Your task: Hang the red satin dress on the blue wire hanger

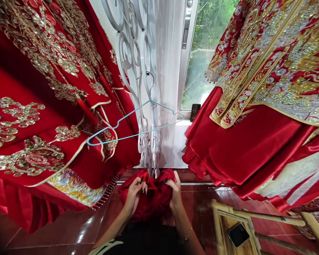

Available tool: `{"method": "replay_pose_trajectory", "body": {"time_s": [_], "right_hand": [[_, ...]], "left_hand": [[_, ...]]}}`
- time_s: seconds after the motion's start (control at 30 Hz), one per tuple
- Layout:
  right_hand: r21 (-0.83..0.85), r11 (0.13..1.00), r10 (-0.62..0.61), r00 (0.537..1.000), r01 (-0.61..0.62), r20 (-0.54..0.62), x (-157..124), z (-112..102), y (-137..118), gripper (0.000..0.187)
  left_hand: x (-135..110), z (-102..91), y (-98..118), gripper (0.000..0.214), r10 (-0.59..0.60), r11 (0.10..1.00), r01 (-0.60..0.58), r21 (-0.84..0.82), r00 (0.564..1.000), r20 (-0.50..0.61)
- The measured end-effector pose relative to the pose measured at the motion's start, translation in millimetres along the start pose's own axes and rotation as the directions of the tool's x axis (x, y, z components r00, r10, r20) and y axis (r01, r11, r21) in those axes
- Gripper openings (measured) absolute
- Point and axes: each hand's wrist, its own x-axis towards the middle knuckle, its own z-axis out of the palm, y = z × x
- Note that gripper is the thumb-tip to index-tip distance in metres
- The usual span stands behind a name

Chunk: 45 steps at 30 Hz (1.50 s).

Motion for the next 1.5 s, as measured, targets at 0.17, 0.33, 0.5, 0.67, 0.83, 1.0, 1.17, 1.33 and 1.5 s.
{"method": "replay_pose_trajectory", "body": {"time_s": [0.17,0.33,0.5,0.67,0.83,1.0,1.17,1.33,1.5], "right_hand": [[-0.672,0.709,-0.219,0.972,0.215,0.081,24.7,-52.5,-9.8,0.024],[-0.696,0.622,-0.075,0.912,0.358,0.402,22.5,-52.2,-19.6,0.035],[-0.522,0.786,0.13,0.737,0.332,0.664,14.0,-15.4,3.3,0.036],[-0.435,0.86,0.044,0.812,0.266,0.583,11.5,-6.5,28.9,0.02],[-0.392,0.878,-0.037,0.855,0.275,0.518,8.4,-8.9,33.8,0.021],[-0.331,0.929,0.01,0.881,0.168,0.473,7.3,-10.2,36.8,0.02],[-0.185,0.98,0.145,0.915,-0.079,0.377,-3.9,-6.8,39.4,0.017],[0.025,0.971,0.216,0.92,-0.237,0.328,-21.2,-6.3,38.8,0.018],[0.035,0.982,0.175,0.971,-0.183,0.164,-23.0,-9.7,43.7,0.021]], "left_hand": [[-5.2,-11.9,1.0,0.054,-0.003,0.988,0.01,0.154,0.999,-0.043],[-10.0,-0.3,6.9,0.051,-0.016,0.962,-0.001,0.273,0.998,0.062],[-9.2,3.3,11.2,0.046,0.021,0.917,-0.073,0.392,0.991,0.135],[-8.1,-2.9,14.5,0.037,0.06,0.857,-0.112,0.502,0.991,0.119],[-9.8,0.3,15.0,0.029,0.122,0.821,-0.149,0.551,0.989,0.086],[-6.2,3.9,15.5,0.03,0.161,0.816,-0.165,0.553,0.985,0.057],[-2.6,5.6,14.2,0.034,0.137,0.811,-0.127,0.571,0.99,0.025],[-2.1,9.7,14.9,0.03,0.101,0.747,-0.091,0.658,0.995,0.022],[-2.1,8.1,9.2,0.023,0.032,0.728,-0.087,0.68,0.995,0.094]]}}
